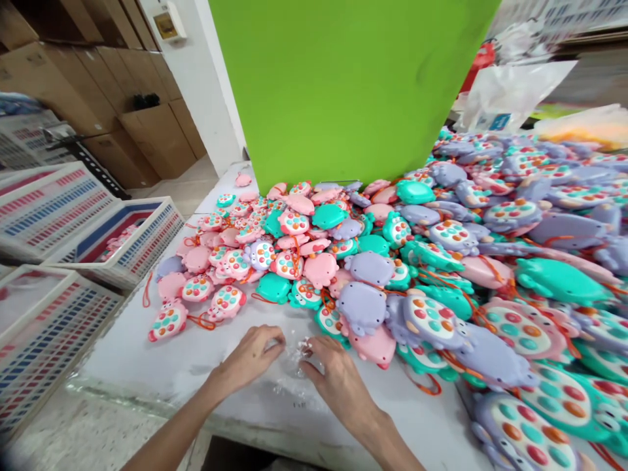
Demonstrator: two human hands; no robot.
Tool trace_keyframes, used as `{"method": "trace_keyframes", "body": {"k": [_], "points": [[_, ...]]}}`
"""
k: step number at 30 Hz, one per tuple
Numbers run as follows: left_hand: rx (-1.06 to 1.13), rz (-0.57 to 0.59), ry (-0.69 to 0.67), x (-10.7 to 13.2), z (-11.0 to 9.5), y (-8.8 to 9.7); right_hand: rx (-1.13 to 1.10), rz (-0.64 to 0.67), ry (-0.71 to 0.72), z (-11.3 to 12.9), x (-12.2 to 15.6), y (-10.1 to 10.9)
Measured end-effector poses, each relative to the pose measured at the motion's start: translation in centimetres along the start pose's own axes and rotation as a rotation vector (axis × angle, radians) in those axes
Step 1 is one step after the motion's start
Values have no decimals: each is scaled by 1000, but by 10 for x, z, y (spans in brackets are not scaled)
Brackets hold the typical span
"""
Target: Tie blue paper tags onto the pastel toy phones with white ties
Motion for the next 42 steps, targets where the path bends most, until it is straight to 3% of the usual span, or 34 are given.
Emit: {"method": "trace_keyframes", "body": {"k": [7,14,19,22,25,29,32,37,42], "points": [[-49,65,54,-3,-9,4,27,-71,-58,-5,8,16],[-90,36,95,-8,2,3,221,-253,6,16,22,38],[-146,18,79,-9,9,1,332,-5,-90,10,18,10],[-204,-113,73,1,10,13,427,81,-91,7,13,-2],[-296,-199,44,15,6,21,409,88,-76,4,12,-6],[-622,-11,-97,24,-3,-5,365,43,-64,2,18,-8],[-736,122,-135,24,-1,-22,341,15,-76,0,21,-10],[-844,212,-155,27,2,-38,326,-28,-94,-1,21,-12],[-934,204,-158,32,6,-49,281,-72,-119,-4,23,-12]]}}
Point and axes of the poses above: each hand's wrist, its own x-axis away from the middle knuckle, its own y-axis out of the back of the hand, z = x × y, the point moved 9 cm from there along -x, towards the middle knuckle, and after that the axes turned 14 degrees about y, right-handed, at the moved point
